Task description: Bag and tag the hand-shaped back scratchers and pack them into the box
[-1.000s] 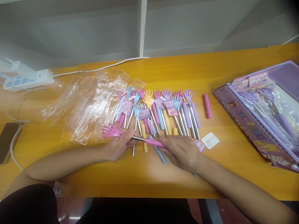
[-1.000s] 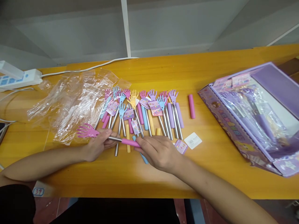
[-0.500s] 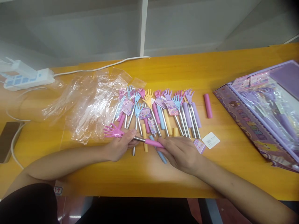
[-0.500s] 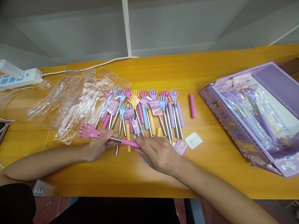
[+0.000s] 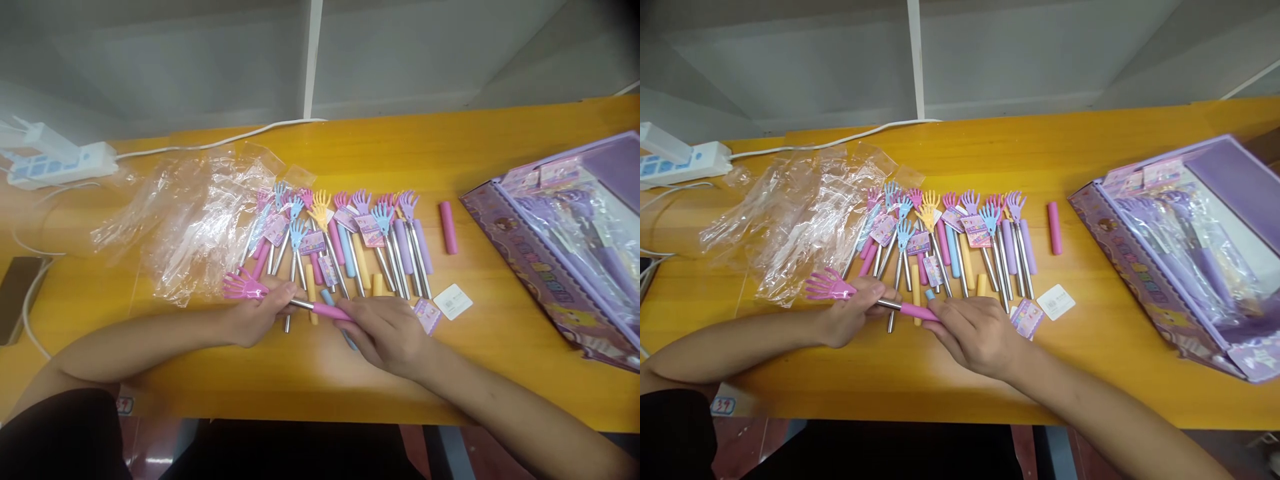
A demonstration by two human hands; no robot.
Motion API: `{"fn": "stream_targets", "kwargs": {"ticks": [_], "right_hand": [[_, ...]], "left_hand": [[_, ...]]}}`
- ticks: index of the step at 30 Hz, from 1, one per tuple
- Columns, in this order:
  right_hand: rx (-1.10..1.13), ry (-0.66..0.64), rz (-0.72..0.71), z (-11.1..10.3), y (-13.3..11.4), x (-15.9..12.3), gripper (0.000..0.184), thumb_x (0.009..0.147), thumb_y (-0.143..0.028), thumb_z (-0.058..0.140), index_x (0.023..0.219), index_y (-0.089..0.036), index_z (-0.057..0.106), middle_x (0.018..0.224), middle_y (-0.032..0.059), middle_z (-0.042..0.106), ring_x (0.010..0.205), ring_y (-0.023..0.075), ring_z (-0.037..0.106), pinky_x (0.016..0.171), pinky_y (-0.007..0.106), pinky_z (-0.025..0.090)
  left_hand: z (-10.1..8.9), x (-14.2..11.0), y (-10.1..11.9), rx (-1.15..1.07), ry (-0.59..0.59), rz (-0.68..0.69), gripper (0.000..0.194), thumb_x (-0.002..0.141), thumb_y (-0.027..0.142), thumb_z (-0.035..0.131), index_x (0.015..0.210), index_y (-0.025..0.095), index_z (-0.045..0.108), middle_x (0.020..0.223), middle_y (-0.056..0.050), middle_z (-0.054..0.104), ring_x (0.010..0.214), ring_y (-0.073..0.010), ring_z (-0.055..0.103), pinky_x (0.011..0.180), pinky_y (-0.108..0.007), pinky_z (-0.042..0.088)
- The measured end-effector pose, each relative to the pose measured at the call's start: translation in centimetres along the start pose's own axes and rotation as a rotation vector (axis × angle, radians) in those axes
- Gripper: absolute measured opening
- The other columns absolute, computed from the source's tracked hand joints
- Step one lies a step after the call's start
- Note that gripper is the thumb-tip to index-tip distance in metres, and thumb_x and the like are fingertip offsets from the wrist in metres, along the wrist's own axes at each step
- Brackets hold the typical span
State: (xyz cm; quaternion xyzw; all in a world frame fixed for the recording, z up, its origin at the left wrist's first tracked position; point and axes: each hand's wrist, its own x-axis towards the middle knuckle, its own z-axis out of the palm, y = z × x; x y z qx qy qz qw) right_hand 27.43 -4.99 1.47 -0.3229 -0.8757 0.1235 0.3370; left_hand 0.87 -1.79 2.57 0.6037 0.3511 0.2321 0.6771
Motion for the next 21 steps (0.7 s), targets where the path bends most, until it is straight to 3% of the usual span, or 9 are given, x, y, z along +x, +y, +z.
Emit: {"fn": "stream_targets", "kwargs": {"ticks": [3, 6, 9, 14, 17, 21], "right_hand": [[0.094, -0.052, 0.04, -0.3, -0.2, 0.1, 0.015, 0.111, -0.023, 0.051, 0.111, -0.014, 0.064, 0.07, -0.0015, 0.061, 0.055, 0.0136, 0.052, 0.053, 0.03, 0.038], [0.169, -0.113, 0.104, -0.5, -0.3, 0.1, 0.019, 0.112, -0.022, 0.046, 0.112, -0.015, 0.063, 0.072, -0.0016, 0.063, 0.054, 0.0121, 0.054, 0.054, 0.028, 0.039], [0.178, -0.129, 0.143, -0.5, -0.1, 0.1, 0.019, 0.113, -0.023, 0.045, 0.112, -0.015, 0.062, 0.07, -0.0028, 0.062, 0.053, 0.0114, 0.055, 0.054, 0.026, 0.039], [0.164, -0.155, 0.209, -0.7, 0.0, 0.2, 0.02, 0.114, -0.027, 0.043, 0.109, -0.018, 0.06, 0.068, -0.0039, 0.061, 0.053, 0.0117, 0.056, 0.054, 0.026, 0.038], [0.205, -0.192, 0.259, -0.7, -0.1, 0.2, 0.02, 0.115, -0.027, 0.04, 0.117, -0.017, 0.058, 0.069, -0.004, 0.062, 0.053, 0.012, 0.057, 0.054, 0.026, 0.038], [0.232, -0.324, 0.243, -0.6, -0.3, 0.3, 0.021, 0.114, -0.028, 0.039, 0.113, -0.017, 0.057, 0.07, -0.0031, 0.061, 0.053, 0.0126, 0.054, 0.053, 0.027, 0.035]], "left_hand": [[-0.4, 0.1, 0.0, 0.123, -0.038, 0.132, 0.06, 0.113, 0.059, 0.032, 0.066, 0.021, 0.037, 0.063, 0.003, 0.036, 0.058, -0.0139, 0.034, 0.059, -0.031, 0.032], [-0.4, 0.4, -0.9, 0.037, 0.117, 0.156, 0.061, 0.11, 0.064, 0.037, 0.067, 0.022, 0.035, 0.063, 0.003, 0.034, 0.059, -0.0142, 0.033, 0.059, -0.032, 0.031], [-0.4, 0.7, -1.8, -0.068, 0.155, 0.206, 0.059, 0.11, 0.063, 0.043, 0.068, 0.022, 0.037, 0.062, 0.004, 0.033, 0.057, -0.0131, 0.031, 0.055, -0.03, 0.028], [-0.4, 1.1, -1.7, -0.214, 0.114, 0.257, 0.045, 0.109, 0.058, 0.052, 0.084, 0.021, 0.048, 0.067, 0.006, 0.039, 0.052, -0.0089, 0.036, 0.045, -0.023, 0.029], [0.0, 1.2, -1.0, -0.152, 0.054, 0.204, 0.027, 0.105, 0.044, 0.066, 0.103, 0.021, 0.052, 0.079, 0.004, 0.053, 0.058, -0.0083, 0.052, 0.052, -0.021, 0.042], [0.5, 1.3, 0.0, -0.076, -0.016, 0.217, 0.017, 0.108, 0.035, 0.063, 0.11, 0.019, 0.057, 0.089, 0.0, 0.062, 0.069, -0.0101, 0.061, 0.064, -0.024, 0.051]]}}
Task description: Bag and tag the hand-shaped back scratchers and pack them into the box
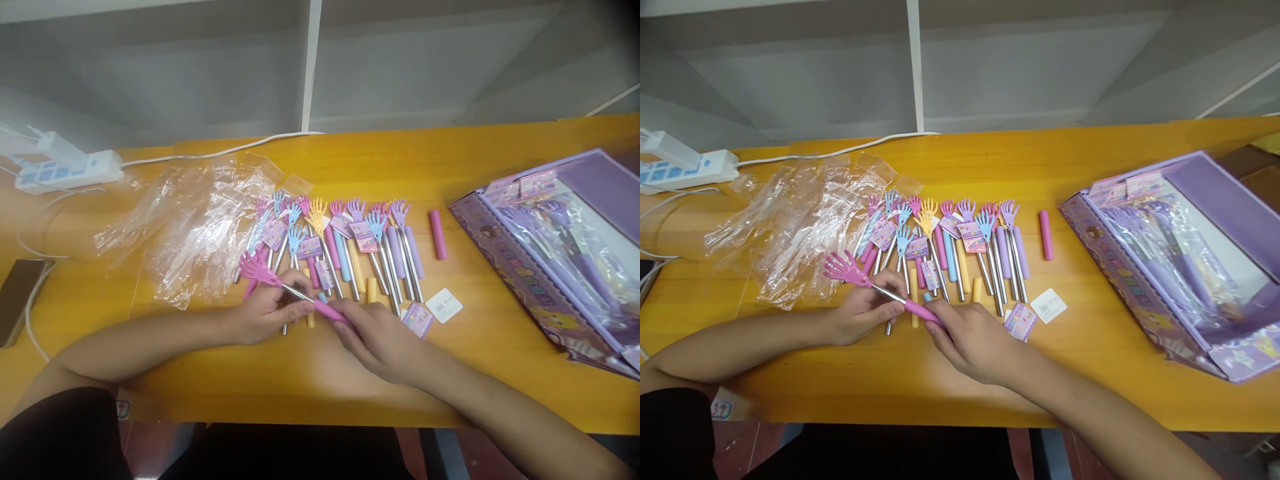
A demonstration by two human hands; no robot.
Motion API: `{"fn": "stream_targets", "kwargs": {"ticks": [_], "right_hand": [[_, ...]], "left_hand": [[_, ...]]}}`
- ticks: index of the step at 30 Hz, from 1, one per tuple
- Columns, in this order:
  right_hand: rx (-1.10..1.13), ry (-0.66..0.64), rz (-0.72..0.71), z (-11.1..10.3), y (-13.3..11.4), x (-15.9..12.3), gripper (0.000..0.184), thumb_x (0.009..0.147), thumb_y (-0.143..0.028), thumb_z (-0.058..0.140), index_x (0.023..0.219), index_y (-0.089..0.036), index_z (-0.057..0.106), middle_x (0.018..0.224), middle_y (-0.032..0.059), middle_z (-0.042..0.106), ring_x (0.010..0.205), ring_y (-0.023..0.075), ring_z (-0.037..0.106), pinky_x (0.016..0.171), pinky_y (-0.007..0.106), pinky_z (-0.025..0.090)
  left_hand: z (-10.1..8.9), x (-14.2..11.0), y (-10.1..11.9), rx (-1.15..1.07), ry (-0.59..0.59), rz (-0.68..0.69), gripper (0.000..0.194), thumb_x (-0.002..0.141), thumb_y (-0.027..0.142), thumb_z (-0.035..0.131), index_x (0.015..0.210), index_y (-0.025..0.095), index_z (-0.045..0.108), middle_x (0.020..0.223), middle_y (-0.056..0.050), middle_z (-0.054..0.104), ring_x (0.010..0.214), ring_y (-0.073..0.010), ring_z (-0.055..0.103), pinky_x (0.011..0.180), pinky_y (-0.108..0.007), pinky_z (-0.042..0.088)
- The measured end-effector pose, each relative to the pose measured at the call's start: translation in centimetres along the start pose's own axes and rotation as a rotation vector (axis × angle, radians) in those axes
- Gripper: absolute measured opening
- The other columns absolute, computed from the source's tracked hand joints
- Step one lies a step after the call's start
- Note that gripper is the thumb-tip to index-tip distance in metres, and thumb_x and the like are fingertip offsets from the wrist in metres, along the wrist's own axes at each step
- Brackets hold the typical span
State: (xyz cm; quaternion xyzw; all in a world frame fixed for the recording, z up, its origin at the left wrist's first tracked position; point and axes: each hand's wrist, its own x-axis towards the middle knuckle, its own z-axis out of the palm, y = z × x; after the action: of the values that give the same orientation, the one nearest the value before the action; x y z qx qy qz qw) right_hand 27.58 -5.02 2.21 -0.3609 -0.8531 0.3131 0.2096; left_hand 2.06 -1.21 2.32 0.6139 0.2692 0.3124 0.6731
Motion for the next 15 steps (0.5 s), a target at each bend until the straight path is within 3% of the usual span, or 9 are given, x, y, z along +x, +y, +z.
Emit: {"fn": "stream_targets", "kwargs": {"ticks": [4, 7, 12, 15], "right_hand": [[-0.044, -0.043, -0.087, -0.1, 0.1, 0.2, 0.025, 0.113, -0.032, 0.044, 0.096, -0.019, 0.057, 0.073, -0.0013, 0.059, 0.058, 0.0133, 0.053, 0.056, 0.029, 0.035], [-0.045, -0.037, -0.171, -0.2, 0.3, 0.3, 0.026, 0.112, -0.029, 0.045, 0.091, -0.02, 0.057, 0.077, -0.0002, 0.061, 0.063, 0.0133, 0.054, 0.06, 0.029, 0.037], [-0.095, 0.033, -0.201, -0.4, 1.0, 0.2, 0.023, 0.11, -0.019, 0.048, 0.09, -0.019, 0.06, 0.075, -0.0011, 0.061, 0.061, 0.0123, 0.052, 0.06, 0.029, 0.037], [-0.108, 0.086, -0.199, -0.7, 1.4, 0.4, 0.021, 0.109, -0.018, 0.05, 0.09, -0.02, 0.059, 0.074, -0.0019, 0.06, 0.061, 0.0119, 0.053, 0.059, 0.028, 0.037]], "left_hand": [[-0.2, 0.2, 0.2, 0.152, 0.038, 0.158, 0.017, 0.109, 0.033, 0.06, 0.104, 0.018, 0.065, 0.092, -0.004, 0.064, 0.088, -0.0162, 0.062, 0.081, -0.031, 0.05], [-0.6, 0.3, -0.1, 0.162, 0.101, 0.198, 0.026, 0.111, 0.039, 0.055, 0.1, 0.018, 0.065, 0.091, -0.004, 0.059, 0.088, -0.0173, 0.057, 0.083, -0.032, 0.048], [-0.8, 0.0, -0.8, -0.01, 0.103, 0.098, 0.036, 0.112, 0.045, 0.051, 0.09, 0.018, 0.058, 0.091, -0.004, 0.058, 0.082, -0.0156, 0.059, 0.075, -0.03, 0.05], [-0.8, -0.3, -0.8, -0.109, 0.06, -0.004, 0.037, 0.113, 0.045, 0.049, 0.087, 0.018, 0.054, 0.08, -0.001, 0.058, 0.067, -0.0121, 0.057, 0.064, -0.026, 0.047]]}}
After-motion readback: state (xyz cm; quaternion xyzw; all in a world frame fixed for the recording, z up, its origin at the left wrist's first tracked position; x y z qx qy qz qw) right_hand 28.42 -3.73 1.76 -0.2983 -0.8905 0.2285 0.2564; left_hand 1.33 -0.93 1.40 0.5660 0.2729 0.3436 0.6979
